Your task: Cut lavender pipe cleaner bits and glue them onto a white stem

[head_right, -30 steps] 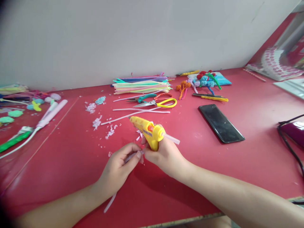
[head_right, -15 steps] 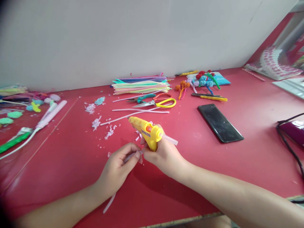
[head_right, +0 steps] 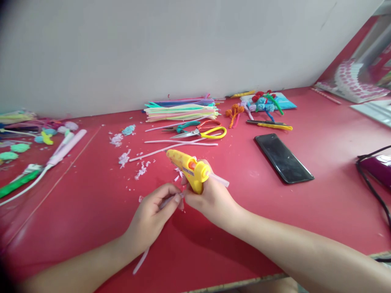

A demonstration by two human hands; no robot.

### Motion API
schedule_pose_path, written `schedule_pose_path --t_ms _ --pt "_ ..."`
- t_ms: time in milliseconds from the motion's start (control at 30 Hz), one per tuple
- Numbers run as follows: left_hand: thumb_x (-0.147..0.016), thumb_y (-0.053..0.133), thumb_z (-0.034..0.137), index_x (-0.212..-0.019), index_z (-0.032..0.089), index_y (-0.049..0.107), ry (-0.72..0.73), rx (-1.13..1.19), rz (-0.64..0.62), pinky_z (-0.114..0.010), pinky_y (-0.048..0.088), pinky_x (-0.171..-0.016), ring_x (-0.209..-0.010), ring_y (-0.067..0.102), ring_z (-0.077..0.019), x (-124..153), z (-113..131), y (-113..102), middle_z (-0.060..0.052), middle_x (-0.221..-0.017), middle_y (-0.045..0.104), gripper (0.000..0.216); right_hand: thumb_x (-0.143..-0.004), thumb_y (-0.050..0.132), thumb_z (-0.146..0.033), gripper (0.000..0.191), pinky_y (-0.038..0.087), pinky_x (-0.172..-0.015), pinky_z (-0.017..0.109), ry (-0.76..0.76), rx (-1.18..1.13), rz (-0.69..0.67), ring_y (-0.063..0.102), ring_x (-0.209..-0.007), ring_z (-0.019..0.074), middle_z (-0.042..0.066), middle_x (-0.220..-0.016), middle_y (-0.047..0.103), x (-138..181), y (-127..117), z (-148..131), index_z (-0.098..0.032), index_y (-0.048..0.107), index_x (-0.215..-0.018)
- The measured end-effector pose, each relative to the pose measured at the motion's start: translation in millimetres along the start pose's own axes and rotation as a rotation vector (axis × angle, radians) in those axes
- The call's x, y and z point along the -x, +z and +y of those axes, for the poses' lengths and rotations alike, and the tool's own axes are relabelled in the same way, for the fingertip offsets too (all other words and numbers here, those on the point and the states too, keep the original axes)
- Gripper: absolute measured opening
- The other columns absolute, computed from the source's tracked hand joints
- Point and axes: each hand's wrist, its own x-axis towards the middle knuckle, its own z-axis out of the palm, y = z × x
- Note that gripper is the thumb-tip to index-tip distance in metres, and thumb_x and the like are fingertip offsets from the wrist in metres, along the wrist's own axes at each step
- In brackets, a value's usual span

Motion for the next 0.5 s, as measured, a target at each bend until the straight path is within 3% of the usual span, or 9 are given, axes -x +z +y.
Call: schedule_pose_path --t_ms 200,367,500 --pt "-0.09 0.044 0.035 -0.083 0.018 0.053 -0.041 0.135 -0.005 -0.021 0.034 -0.049 -0.049 0.038 -0.0063 -3 6 -5 0.001 -0.074 0.058 0.021 -0.073 0.059 -0.021 0.015 0.041 -0.061 0.024 -0.032 -0.038 0.164 0.052 -0.069 0.0124 -0.001 -0.081 0.056 -2 -13 0 -0.02 0.056 -0.087" --pt "-0.088 0.048 0.035 -0.091 0.016 0.055 -0.13 0.339 -0.078 -0.019 0.029 -0.041 -0.045 0.037 -0.0045 -8 7 -9 -0.003 -0.08 0.062 0.021 -0.074 0.06 -0.019 0.014 0.039 -0.063 0.024 0.027 -0.287 0.104 0.051 -0.069 0.0114 -0.001 -0.078 0.058 -6 -20 -1 -0.018 0.058 -0.088" --pt "-0.086 0.051 0.037 -0.09 0.016 0.059 -0.156 0.324 -0.079 -0.019 0.032 -0.041 -0.047 0.045 -0.0058 -9 8 -13 -0.003 -0.076 0.063 0.023 -0.076 0.06 -0.02 0.016 0.04 -0.064 0.025 0.039 -0.335 0.058 0.051 -0.067 0.0109 -0.001 -0.079 0.058 -6 -21 -2 -0.018 0.057 -0.092"
